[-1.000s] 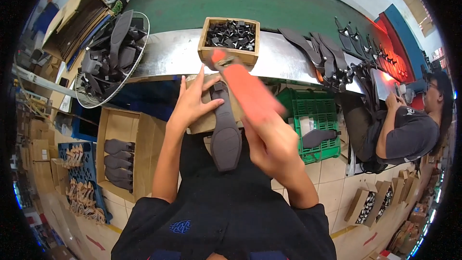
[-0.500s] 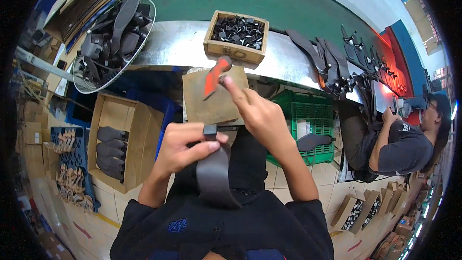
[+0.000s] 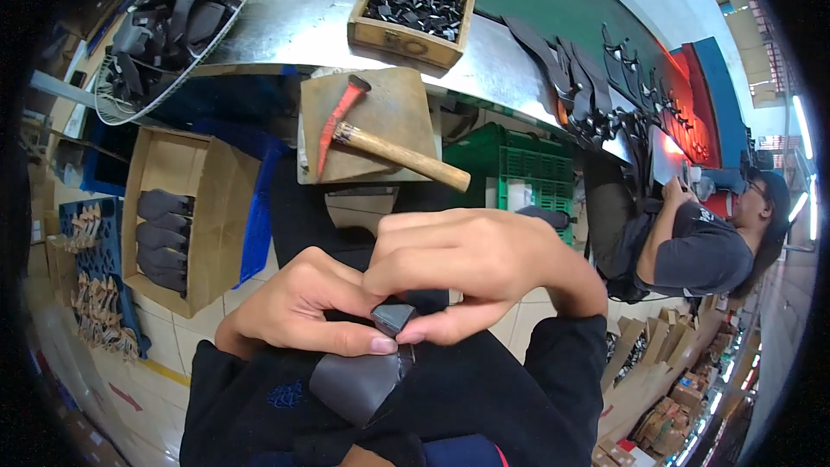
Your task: Assemble and attach small components to shoe soles using a hammer.
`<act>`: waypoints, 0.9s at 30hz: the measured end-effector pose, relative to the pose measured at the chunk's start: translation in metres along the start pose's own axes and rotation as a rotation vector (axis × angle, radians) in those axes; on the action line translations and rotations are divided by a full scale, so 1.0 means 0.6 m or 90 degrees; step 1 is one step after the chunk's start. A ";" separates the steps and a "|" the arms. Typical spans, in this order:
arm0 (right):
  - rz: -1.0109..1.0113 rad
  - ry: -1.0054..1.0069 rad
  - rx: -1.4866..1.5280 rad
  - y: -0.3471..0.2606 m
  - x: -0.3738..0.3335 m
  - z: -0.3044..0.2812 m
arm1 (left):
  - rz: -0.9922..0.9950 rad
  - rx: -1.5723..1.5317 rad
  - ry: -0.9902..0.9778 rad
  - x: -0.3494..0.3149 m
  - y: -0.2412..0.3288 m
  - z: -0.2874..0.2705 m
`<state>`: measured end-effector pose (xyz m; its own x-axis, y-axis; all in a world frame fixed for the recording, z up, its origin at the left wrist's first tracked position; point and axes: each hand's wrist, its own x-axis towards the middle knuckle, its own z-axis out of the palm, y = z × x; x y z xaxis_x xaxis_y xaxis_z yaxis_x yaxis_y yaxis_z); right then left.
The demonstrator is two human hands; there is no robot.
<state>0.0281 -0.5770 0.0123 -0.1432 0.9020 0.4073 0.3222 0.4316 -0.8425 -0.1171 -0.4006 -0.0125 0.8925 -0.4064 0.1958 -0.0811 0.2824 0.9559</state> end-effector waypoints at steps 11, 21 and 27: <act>-0.011 -0.032 -0.088 -0.033 -0.011 -0.028 | -0.083 -0.001 -0.139 0.034 0.000 0.001; 0.625 0.667 -0.759 0.052 -0.295 -0.106 | 0.046 0.040 0.478 -0.012 -0.054 -0.070; 0.767 0.850 -0.952 0.094 -0.546 -0.304 | 0.118 0.390 1.013 -0.159 0.099 -0.499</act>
<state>0.2637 -0.8502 -0.1047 0.8267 -0.1190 0.5499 0.0601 -0.9531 -0.2966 -0.0741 -0.0848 -0.0401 0.3507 0.8955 0.2739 -0.0328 -0.2806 0.9593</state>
